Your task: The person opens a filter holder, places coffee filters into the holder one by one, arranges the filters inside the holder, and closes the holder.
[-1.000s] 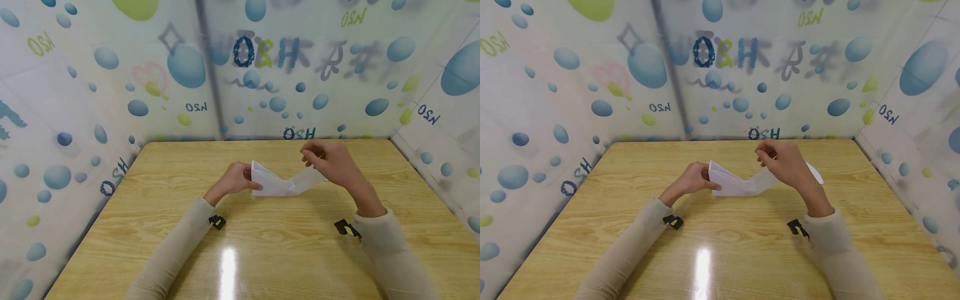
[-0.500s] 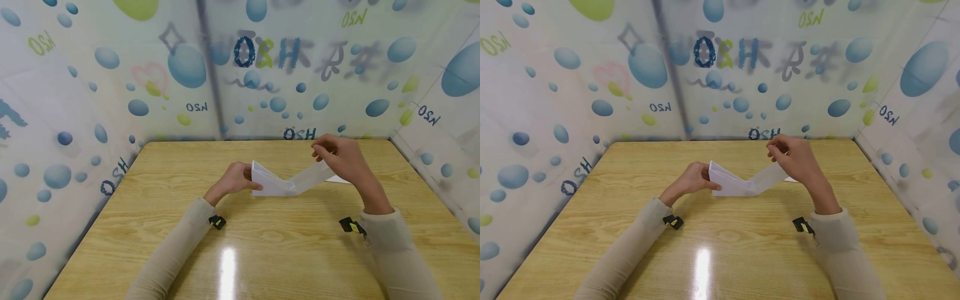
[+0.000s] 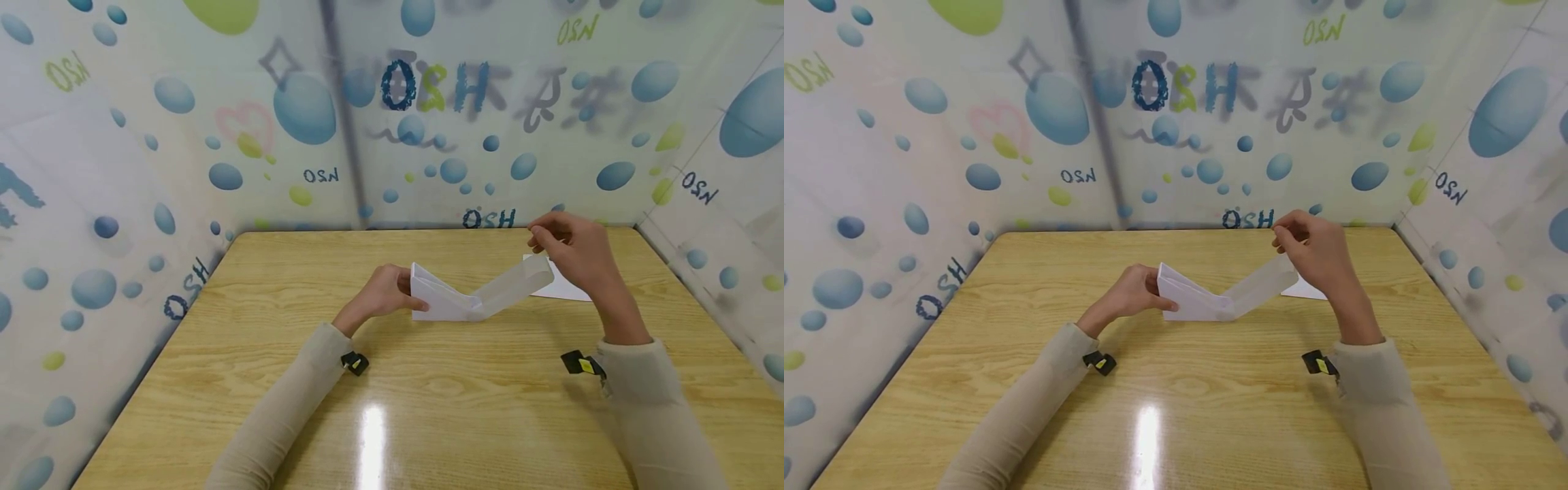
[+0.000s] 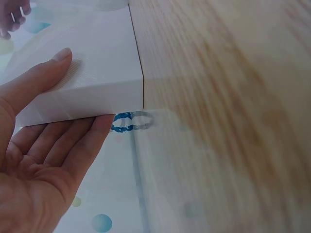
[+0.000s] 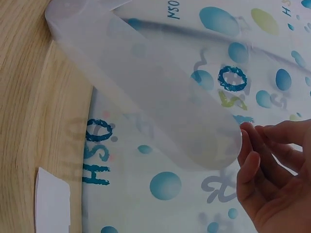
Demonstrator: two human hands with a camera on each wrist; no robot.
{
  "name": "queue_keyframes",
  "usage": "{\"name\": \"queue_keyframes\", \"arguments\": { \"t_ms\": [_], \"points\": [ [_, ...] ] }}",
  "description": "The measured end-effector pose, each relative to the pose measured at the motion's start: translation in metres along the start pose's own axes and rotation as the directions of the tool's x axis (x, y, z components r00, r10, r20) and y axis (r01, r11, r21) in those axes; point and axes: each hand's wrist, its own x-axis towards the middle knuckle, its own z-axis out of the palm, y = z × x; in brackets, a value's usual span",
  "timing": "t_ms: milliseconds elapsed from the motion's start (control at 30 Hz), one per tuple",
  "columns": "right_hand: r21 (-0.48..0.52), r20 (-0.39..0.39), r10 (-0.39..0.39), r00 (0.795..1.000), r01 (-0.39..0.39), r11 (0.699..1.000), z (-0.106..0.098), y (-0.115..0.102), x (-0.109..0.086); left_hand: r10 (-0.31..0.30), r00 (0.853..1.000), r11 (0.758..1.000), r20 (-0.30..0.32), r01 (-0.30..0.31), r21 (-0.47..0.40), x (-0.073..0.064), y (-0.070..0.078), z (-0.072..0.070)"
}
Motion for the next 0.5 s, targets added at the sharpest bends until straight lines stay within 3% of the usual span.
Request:
{"name": "queue_keyframes", "arguments": {
  "t_ms": [300,500],
  "points": [
    [-0.007,-0.024,0.107,0.994,-0.107,0.994,-0.005,0.018,0.001,-0.008,1.0,1.0,-0.005,0.008,0.001,0.001,-0.001,0.001],
    [-0.039,-0.002,0.139,0.99,-0.139,0.99,-0.008,0.032,0.003,-0.003,1.0,1.0,-0.007,0.003,0.005,0.0,-0.001,0.0]
  ]
}}
